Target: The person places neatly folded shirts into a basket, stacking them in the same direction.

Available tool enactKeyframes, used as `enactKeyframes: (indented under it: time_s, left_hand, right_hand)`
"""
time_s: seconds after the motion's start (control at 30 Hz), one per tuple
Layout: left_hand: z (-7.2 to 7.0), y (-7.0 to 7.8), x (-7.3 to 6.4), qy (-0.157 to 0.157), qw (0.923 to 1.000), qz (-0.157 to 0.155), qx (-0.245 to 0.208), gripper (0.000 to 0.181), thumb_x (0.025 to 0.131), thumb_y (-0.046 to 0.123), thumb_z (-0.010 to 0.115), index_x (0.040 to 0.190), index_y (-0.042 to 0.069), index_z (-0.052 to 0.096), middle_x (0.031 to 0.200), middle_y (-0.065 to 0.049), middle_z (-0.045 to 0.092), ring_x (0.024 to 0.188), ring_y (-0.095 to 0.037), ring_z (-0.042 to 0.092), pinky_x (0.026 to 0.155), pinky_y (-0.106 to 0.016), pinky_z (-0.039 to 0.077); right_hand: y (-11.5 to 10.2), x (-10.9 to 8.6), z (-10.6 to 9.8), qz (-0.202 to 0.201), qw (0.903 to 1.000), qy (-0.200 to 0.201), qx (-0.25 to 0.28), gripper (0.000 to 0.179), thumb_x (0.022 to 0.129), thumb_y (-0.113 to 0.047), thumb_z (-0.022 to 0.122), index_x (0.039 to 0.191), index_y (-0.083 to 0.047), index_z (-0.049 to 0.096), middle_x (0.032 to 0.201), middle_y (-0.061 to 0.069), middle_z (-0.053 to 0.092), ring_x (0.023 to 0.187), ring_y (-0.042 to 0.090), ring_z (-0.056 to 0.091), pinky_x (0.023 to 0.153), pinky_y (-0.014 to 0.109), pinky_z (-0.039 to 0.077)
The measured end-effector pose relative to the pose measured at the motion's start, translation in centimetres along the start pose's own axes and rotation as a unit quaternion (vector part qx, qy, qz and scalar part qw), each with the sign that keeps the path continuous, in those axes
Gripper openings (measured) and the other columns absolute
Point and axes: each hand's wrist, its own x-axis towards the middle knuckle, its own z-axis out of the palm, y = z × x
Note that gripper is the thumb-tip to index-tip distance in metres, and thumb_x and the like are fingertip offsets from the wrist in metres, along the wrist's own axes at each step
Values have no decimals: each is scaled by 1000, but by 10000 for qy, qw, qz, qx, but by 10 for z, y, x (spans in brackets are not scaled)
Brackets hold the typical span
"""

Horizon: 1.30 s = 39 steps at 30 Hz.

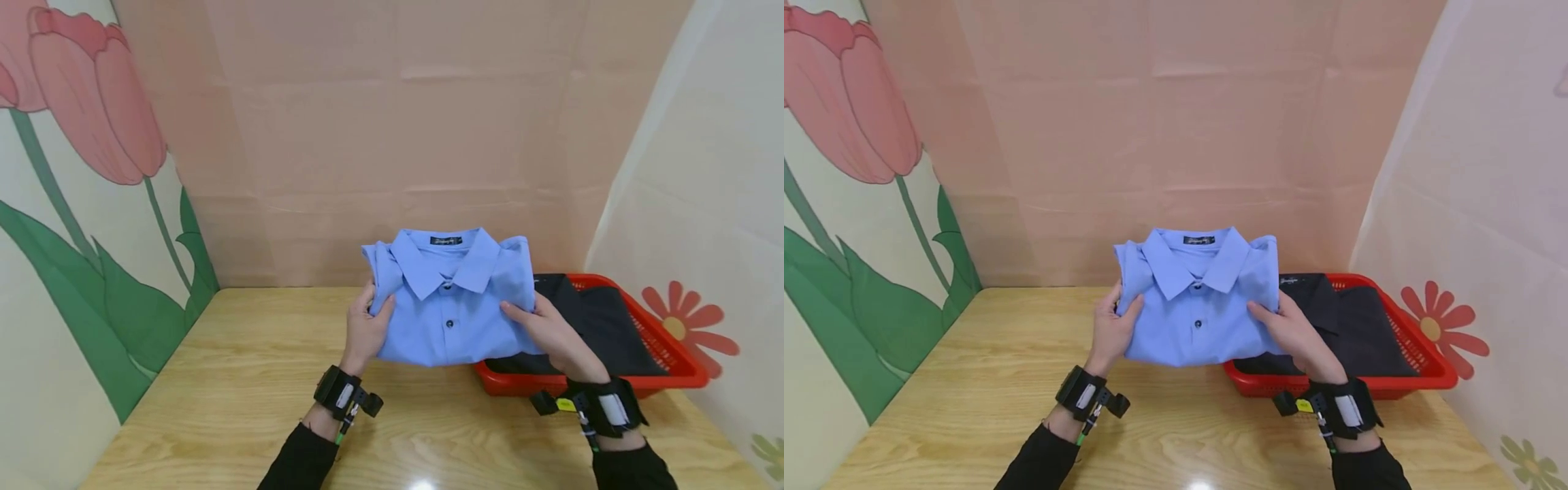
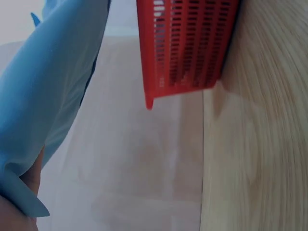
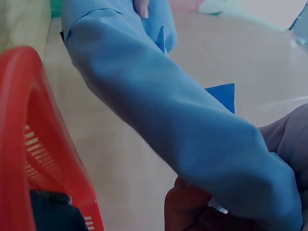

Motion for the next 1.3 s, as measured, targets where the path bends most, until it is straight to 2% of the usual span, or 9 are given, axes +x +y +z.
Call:
enactKeyframes:
  time_s: [0.13, 0.33, 0.7, 0.83, 0.93, 1.0, 1.07, 1.23, 1.3]
  left_hand:
    - [11, 1, 4, 10, 10000, 83, -51, 18, 98, 18, 61, 113, 11, 66, 141, 1, 56, 114, -23, 62, 89, -45, 53]
    - [23, 3, 11, 14, 9997, 237, 38, 9, 97, 18, 62, 98, 9, 63, 119, -3, 63, 97, -19, 63, 78, -37, 53]
    - [34, 2, 14, -39, 9998, 169, 0, 11, 97, 19, 63, 94, 8, 64, 142, 5, 55, 110, -18, 62, 85, -41, 53]
    - [38, 5, 14, -28, 9999, 115, 36, 13, 96, 19, 63, 88, 9, 60, 141, 5, 56, 108, -17, 61, 84, -37, 52]
    - [43, 6, 17, -47, 9999, 124, 74, 16, 96, 20, 63, 86, 9, 57, 127, 0, 62, 100, -16, 62, 79, -34, 53]
    - [47, 6, 18, -120, 9998, 112, 125, 18, 95, 20, 64, 84, 10, 55, 126, -1, 61, 99, -15, 61, 78, -31, 53]
    - [50, 6, 19, -252, 9993, 136, 227, 21, 95, 21, 64, 83, 10, 51, 115, -3, 60, 93, -15, 59, 75, -30, 50]
    - [57, 9, 21, -633, 9974, 99, 340, 23, 94, 18, 64, 81, 9, 47, 119, -1, 58, 97, -15, 55, 79, -29, 47]
    - [60, 10, 21, -740, 9967, 63, 315, 22, 94, 17, 63, 82, 9, 47, 127, 2, 58, 101, -15, 55, 81, -29, 47]
  right_hand:
    - [2, -1, -7, -14, 9999, 121, 13, 75, 100, -47, 50, 153, -7, 16, 143, 26, 38, 118, 46, 52, 92, 57, 51]
    - [5, 0, -13, 44, 9995, 300, -58, 77, 100, -49, 48, 155, -7, 13, 144, 27, 36, 118, 46, 51, 92, 59, 50]
    - [12, 1, -19, 3, 9991, 418, 90, 77, 100, -48, 47, 156, -9, 11, 147, 27, 34, 120, 49, 50, 94, 62, 48]
    - [11, 1, -23, 3, 9990, 450, 74, 77, 100, -47, 47, 156, -8, 11, 147, 28, 32, 121, 50, 48, 95, 65, 45]
    - [12, 0, -28, 9, 9988, 484, 4, 78, 100, -48, 46, 156, -8, 9, 148, 29, 31, 122, 51, 46, 96, 67, 43]
    - [14, 0, -33, 7, 9986, 527, -21, 79, 100, -48, 46, 157, -8, 7, 149, 30, 29, 122, 52, 45, 96, 68, 41]
    - [15, -1, -38, 7, 9982, 603, -48, 80, 100, -49, 46, 157, -8, 5, 149, 31, 28, 123, 53, 44, 96, 69, 41]
    - [20, -2, -46, -2, 9972, 751, -15, 81, 100, -48, 46, 157, -8, 5, 150, 32, 28, 122, 55, 45, 94, 68, 42]
    - [22, -3, -48, 27, 9969, 792, 24, 81, 100, -48, 46, 158, -9, 4, 150, 32, 27, 123, 56, 44, 94, 68, 41]
